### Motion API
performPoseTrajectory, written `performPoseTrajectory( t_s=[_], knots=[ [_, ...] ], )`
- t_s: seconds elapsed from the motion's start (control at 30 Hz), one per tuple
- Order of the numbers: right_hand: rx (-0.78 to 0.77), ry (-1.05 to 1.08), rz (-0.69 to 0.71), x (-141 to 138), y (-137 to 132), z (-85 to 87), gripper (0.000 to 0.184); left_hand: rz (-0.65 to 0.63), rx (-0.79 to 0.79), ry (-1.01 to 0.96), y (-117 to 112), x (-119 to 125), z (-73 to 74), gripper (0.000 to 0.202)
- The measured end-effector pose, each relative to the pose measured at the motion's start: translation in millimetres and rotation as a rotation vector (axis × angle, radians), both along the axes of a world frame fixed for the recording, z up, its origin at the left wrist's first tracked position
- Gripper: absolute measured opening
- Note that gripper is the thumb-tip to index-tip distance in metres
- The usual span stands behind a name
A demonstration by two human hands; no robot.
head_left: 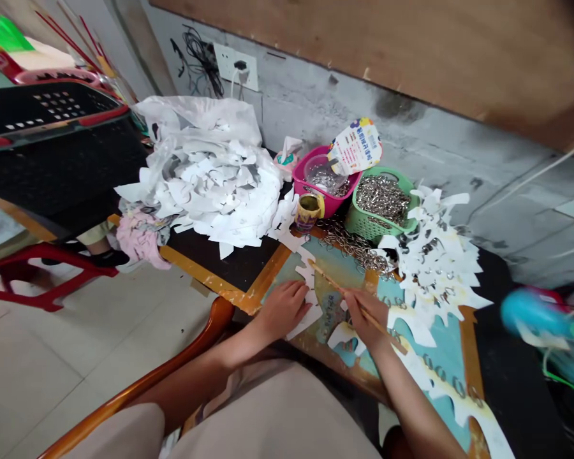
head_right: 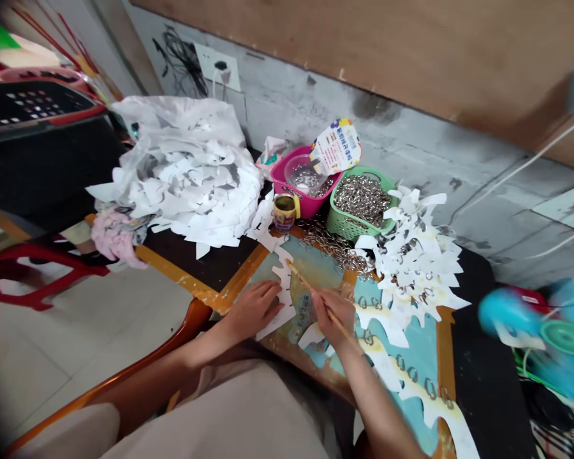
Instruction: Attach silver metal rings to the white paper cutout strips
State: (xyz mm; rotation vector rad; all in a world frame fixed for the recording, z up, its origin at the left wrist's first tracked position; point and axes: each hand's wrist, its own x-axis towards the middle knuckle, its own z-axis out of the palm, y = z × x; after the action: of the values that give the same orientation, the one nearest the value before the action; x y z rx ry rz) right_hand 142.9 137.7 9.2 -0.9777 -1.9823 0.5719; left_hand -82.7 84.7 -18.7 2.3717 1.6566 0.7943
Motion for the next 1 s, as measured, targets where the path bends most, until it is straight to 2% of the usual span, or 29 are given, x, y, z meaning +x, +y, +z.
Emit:
performPoseTrajectory(
  t_s=[0.13,0.3,0.43,0.57,0.7,0.87,0.93,1.0],
  knots=[
    [0.188,-0.122,0.047,-6,-21,-8.3,0.023,0.003,-0.019,0.025,-6,0,-11.7,0.030],
    [0.337,-0.235,0.044,-1,-51,-26.5,0.043,0.025,-0.020,0.026,-12,1,-18.7,0.034],
    [0.368,-0.259,0.109,10,-70,-33.0,0.056,0.042,-0.042,0.046,-13,1,-17.7,0.044],
    [0.345,-0.370,0.206,25,-83,-36.4,0.065,0.071,-0.070,0.071,-15,2,-15.3,0.054],
    [0.355,-0.491,0.277,41,-95,-38.0,0.064,0.087,-0.097,0.073,-16,4,-13.9,0.055],
    [0.336,-0.613,0.407,53,-105,-25.2,0.048,0.096,-0.116,0.069,-17,5,-14.0,0.055],
    [0.321,-0.585,0.452,56,-106,-11.3,0.045,0.097,-0.114,0.075,-17,5,-14.4,0.056],
    [0.263,-0.537,0.514,61,-103,9.5,0.043,0.096,-0.109,0.080,-18,5,-15.1,0.058]
  ],
)
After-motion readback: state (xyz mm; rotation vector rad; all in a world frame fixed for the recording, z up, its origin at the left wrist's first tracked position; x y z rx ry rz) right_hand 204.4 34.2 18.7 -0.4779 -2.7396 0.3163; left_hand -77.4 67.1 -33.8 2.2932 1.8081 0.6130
